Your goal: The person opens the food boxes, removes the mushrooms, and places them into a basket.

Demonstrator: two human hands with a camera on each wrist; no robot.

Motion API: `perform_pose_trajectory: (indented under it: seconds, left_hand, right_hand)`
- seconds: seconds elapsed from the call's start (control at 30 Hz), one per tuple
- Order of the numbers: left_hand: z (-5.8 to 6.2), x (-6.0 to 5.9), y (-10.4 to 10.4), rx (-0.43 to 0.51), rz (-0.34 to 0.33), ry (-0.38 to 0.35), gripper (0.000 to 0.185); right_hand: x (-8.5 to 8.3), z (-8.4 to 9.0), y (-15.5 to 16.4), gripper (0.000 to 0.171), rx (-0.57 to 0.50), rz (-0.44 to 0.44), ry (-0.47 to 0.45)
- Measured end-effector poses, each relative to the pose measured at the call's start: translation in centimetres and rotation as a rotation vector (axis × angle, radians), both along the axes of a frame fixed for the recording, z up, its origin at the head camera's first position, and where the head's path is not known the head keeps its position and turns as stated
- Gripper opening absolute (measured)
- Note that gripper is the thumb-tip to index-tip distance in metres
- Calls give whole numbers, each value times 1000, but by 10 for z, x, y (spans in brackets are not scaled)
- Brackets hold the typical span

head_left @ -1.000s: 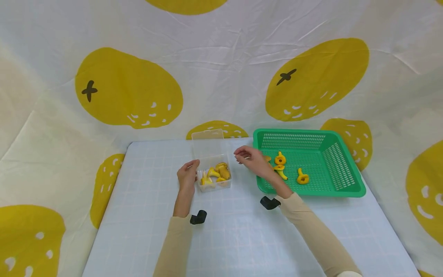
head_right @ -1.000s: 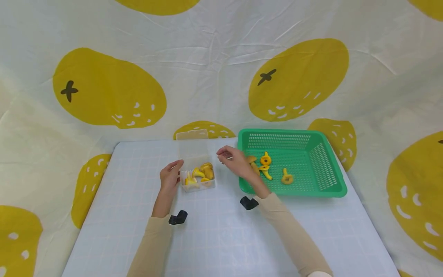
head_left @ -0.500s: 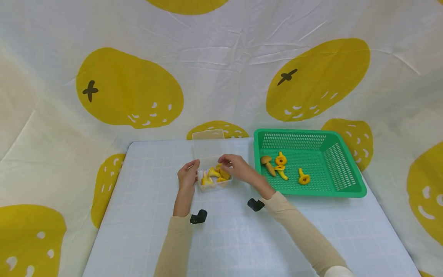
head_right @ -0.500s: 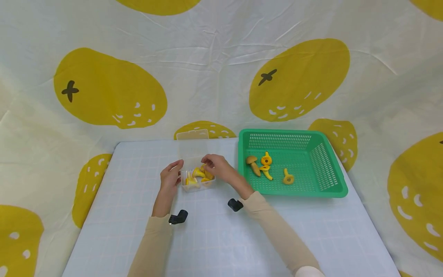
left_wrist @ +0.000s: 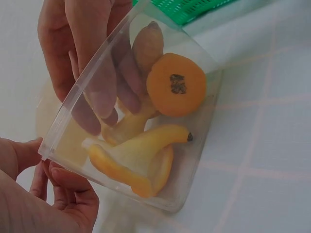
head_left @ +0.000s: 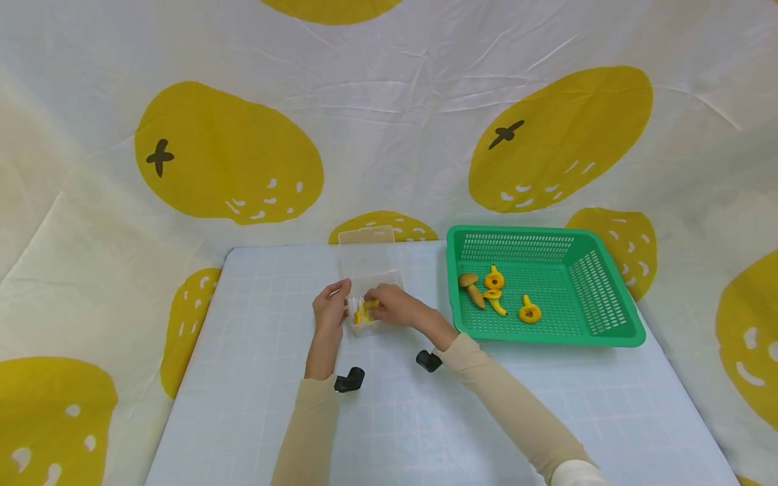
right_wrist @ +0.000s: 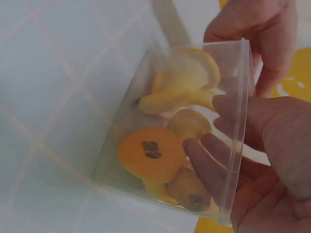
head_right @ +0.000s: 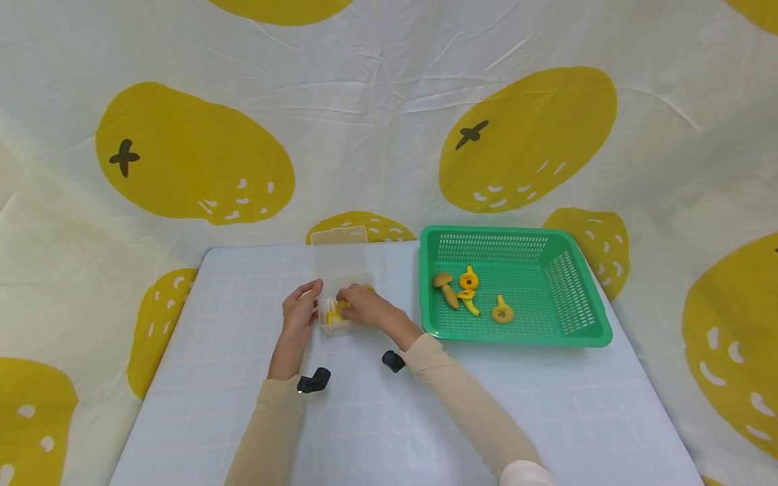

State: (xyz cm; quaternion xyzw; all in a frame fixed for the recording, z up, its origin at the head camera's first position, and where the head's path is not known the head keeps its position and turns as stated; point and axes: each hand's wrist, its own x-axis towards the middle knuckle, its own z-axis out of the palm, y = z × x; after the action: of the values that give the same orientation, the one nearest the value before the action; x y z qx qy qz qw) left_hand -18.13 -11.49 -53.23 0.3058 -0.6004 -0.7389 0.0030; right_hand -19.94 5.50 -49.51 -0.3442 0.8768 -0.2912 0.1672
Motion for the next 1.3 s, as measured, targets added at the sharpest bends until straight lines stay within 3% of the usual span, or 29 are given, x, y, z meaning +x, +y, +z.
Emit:
perform_pose_trajectory:
  seconds: [0.4, 0.57, 0.97, 1.3]
  left_hand:
    - [2, 2, 0, 2, 6, 32, 29]
    - [2, 1, -1, -7, -7, 12, 33]
    - [-1, 0, 0, -19, -10, -14, 36]
    - [-1, -1, -1, -20, -4, 3, 34]
  right_hand:
    - [3, -4, -12, 46, 102, -163, 39]
    - [2, -10, -18, 45, 114, -217, 73]
    - [5, -10, -23, 18, 105, -226, 106]
    - [8, -4, -12, 8, 106, -165, 275]
